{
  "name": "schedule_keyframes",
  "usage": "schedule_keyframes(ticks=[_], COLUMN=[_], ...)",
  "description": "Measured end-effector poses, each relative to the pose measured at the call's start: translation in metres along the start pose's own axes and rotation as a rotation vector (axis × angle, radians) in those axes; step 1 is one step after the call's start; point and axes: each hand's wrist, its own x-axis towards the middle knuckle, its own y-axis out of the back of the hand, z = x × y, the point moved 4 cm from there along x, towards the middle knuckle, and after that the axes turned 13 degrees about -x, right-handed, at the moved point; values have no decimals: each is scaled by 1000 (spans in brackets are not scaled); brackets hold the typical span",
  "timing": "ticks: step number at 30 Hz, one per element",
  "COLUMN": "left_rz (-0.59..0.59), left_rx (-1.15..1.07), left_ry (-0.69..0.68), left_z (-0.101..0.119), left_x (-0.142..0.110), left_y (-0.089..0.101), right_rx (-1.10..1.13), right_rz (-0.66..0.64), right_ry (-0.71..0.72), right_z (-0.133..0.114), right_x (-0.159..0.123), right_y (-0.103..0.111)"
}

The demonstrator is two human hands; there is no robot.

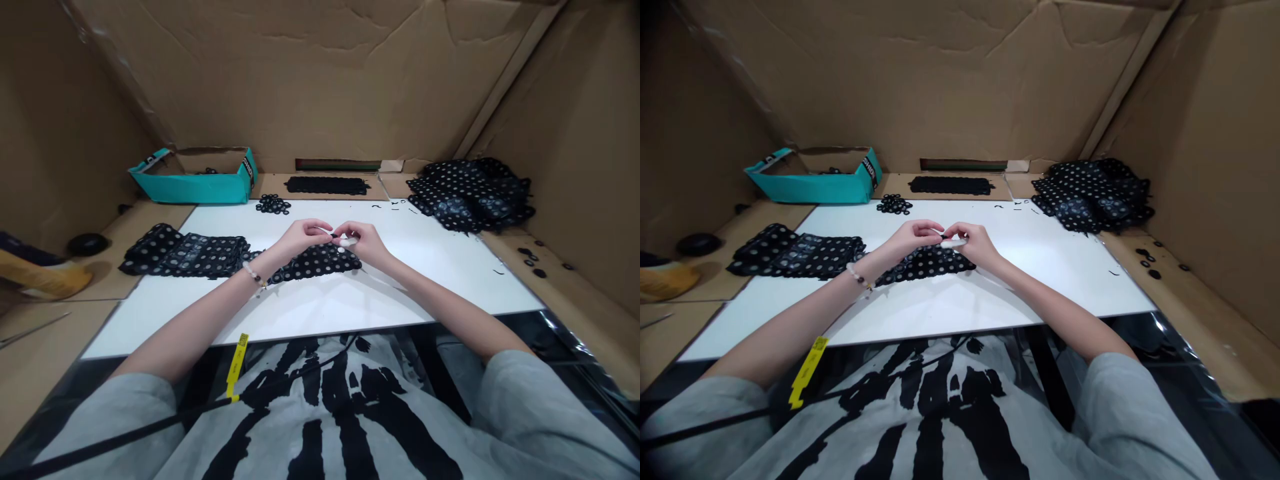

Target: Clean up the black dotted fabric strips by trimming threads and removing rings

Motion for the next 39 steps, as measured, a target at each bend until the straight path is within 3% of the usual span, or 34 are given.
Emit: schedule_keyframes(ticks=[5, 11, 15, 28, 39], left_rz=[22, -27, -36, 20, -54], left_rx=[127, 45, 3, -116, -202], left_ry=[-120, -94, -32, 49, 102], left_z=[3, 1, -2, -5, -4], left_x=[2, -1, -2, -5, -12], left_y=[-1, -6, -9, -13, -22], right_rx=[318, 490, 641, 806, 909], right_rz=[-54, -163, -263, -378, -531], right_ry=[-232, -374, -392, -431, -471], right_z=[8, 7, 6, 5, 6], right_x=[2, 0, -1, -5, -11], right_y=[-2, -6, -10, -14, -18])
